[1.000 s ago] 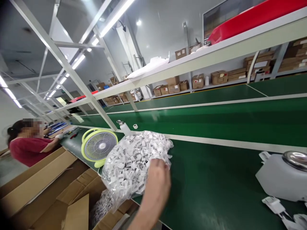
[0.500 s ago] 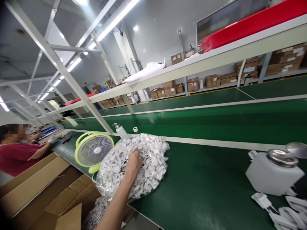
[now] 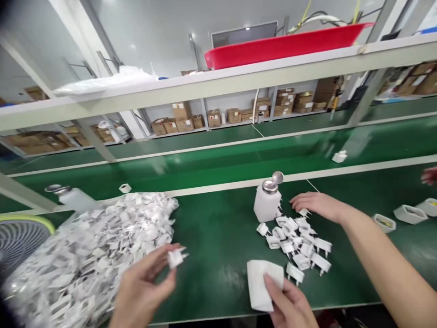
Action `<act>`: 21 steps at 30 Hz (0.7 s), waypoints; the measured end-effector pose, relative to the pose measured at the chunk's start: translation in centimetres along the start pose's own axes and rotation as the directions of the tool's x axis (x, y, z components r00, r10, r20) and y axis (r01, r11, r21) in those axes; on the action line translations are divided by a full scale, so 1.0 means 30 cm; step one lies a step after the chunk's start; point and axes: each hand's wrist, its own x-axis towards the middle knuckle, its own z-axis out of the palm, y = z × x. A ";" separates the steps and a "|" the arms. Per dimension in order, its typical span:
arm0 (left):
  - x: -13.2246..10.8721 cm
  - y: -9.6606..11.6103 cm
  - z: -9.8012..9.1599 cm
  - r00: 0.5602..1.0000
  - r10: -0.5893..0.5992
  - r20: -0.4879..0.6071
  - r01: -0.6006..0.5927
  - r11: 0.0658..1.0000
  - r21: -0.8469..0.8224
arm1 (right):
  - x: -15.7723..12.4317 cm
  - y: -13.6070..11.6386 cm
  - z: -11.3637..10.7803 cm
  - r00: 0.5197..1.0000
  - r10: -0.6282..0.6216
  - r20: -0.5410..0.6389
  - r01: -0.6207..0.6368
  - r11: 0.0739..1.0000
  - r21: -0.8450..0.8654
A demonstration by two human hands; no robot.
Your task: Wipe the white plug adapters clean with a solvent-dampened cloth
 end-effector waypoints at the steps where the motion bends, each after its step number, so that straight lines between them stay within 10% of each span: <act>1: -0.018 0.005 0.076 0.996 0.042 0.076 -0.033 0.992 -0.123 | -0.004 -0.010 0.015 0.999 0.038 0.007 -0.038 0.998 0.057; 6: -0.058 0.011 0.307 0.941 0.125 0.315 -0.097 0.990 -0.102 | -0.034 -0.059 0.078 0.993 0.111 -0.038 -0.104 0.984 0.146; 11: -0.052 0.013 0.299 0.912 0.107 0.395 -0.099 0.994 -0.040 | -0.013 -0.076 0.065 0.993 0.113 -0.022 -0.110 0.990 0.085; 15: -0.058 0.007 0.291 0.914 0.090 0.396 -0.097 0.995 -0.001 | 0.013 -0.046 0.049 0.986 -0.158 0.055 0.166 0.948 -0.272; 17: -0.068 -0.013 0.300 0.920 0.126 0.372 -0.132 0.991 -0.008 | 0.020 -0.016 0.054 0.900 -0.400 0.171 0.431 0.769 -0.472; 21: -0.091 -0.053 0.326 0.944 0.173 0.280 -0.190 0.981 0.034 | 0.014 0.048 0.086 0.509 -0.600 0.618 0.825 0.136 -0.548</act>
